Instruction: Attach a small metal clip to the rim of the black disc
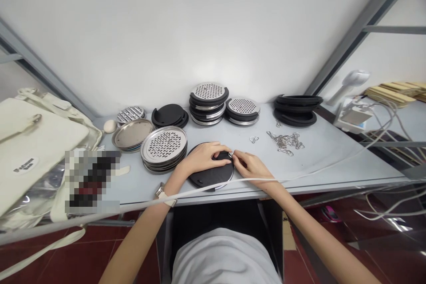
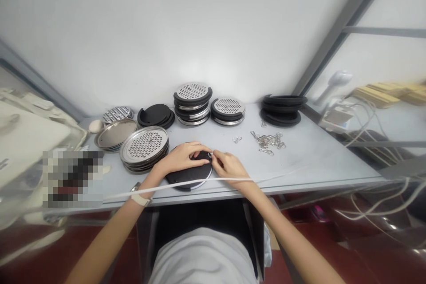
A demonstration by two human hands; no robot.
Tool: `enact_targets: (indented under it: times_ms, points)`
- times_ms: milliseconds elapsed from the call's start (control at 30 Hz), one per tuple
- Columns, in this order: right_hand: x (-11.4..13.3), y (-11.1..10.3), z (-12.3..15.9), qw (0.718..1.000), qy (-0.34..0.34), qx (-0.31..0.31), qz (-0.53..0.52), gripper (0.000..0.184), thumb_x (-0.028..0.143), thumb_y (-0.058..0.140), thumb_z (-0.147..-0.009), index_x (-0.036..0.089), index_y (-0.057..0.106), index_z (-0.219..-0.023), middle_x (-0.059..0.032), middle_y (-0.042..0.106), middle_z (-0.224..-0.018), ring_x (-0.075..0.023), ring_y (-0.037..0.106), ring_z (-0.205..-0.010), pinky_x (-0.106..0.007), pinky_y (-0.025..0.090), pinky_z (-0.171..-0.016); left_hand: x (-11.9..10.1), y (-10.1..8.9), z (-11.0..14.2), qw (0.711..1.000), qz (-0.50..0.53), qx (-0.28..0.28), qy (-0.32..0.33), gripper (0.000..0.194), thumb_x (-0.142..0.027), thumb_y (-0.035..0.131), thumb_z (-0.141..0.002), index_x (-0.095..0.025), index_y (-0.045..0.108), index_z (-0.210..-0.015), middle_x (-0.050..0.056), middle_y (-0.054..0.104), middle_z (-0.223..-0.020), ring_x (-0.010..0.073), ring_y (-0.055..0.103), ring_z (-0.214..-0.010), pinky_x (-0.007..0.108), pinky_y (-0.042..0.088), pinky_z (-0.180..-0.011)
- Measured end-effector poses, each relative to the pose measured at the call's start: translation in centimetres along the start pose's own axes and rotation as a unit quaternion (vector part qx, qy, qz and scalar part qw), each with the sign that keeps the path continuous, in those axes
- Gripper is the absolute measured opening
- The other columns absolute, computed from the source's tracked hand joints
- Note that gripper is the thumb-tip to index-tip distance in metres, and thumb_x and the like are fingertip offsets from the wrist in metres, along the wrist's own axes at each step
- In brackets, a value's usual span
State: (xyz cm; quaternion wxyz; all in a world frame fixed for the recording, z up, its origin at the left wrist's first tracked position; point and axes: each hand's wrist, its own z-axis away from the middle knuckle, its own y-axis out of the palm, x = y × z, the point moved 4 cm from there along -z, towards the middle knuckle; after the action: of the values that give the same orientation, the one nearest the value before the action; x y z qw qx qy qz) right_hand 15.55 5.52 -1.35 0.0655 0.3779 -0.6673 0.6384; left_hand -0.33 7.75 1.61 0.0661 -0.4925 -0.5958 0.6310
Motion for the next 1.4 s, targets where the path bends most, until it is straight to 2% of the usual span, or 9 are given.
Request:
enact_targets:
  times_ms: [733,1400]
  points:
    - [0.13,-0.06,0.05,1.0,0.007,-0.008,-0.001,0.026,0.031,0.034,-0.093,0.021,0.046,-0.071,0.0017,0.049,-0.059,-0.0129,0.045,-0.054,-0.023,0.03,-0.054,-0.18,-0.06,0.05,1.0,0.017,0.006,-0.01,0.029,-0.039,0.053,-0.09,-0.027,0.061,-0.114,-0.002,0.048,-0.077,0.0112,0.047,-0.067,0.022,0.036,-0.064]
    - [-0.12,0.05,0.02,1.0,-0.001,-0.003,-0.017,0.028,0.032,0.033,-0.094,0.02,0.047,-0.072,0.0004,0.053,-0.063,-0.0132,0.048,-0.057,-0.023,0.032,-0.056,-0.11,0.03,0.05,1.0,0.003,0.0,-0.013,0.031,-0.041,0.053,-0.09,-0.027,0.061,-0.117,-0.001,0.049,-0.078,0.0115,0.048,-0.067,0.022,0.038,-0.065]
